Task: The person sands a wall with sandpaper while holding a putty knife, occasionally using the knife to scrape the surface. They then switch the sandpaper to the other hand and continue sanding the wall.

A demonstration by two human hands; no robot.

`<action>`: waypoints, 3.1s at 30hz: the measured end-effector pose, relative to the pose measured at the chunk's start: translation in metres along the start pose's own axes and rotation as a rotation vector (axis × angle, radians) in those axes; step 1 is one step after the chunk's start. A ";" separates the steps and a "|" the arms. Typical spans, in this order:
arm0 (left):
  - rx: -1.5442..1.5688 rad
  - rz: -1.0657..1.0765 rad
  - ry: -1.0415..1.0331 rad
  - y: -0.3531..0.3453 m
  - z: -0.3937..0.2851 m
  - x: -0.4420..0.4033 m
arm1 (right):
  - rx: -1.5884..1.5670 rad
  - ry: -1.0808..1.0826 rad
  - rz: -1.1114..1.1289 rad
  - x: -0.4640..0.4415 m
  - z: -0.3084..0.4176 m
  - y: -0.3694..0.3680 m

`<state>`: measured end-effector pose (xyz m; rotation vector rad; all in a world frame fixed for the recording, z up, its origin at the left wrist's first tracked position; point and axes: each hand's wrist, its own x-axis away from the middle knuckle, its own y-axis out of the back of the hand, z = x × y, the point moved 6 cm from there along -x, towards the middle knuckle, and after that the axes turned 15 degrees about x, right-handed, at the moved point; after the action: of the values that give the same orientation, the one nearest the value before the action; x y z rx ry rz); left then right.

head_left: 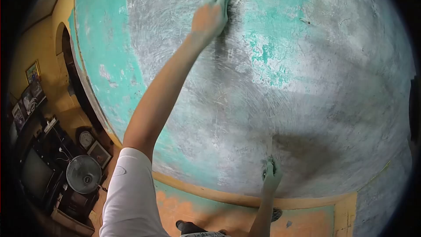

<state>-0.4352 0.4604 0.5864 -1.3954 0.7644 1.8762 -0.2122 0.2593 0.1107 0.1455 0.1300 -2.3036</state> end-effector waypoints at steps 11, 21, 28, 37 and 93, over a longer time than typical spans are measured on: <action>0.057 0.058 -0.023 -0.006 -0.028 0.060 | 0.006 -0.045 0.002 0.005 0.001 0.001; 0.034 -0.043 -0.009 -0.012 -0.018 0.006 | 0.051 0.020 -0.008 0.000 -0.002 0.008; 0.068 0.097 0.055 -0.008 -0.025 0.045 | 0.015 -0.029 0.013 0.007 0.000 0.008; 0.023 -0.044 0.025 -0.005 -0.011 0.000 | 0.031 -0.006 -0.034 0.010 -0.005 0.028; 0.003 0.006 -0.113 -0.012 -0.030 -0.022 | 0.144 -0.059 0.097 0.023 0.006 0.032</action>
<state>-0.4037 0.4410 0.5993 -1.2747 0.7161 1.9401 -0.2042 0.2202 0.1114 0.1536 -0.0715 -2.2177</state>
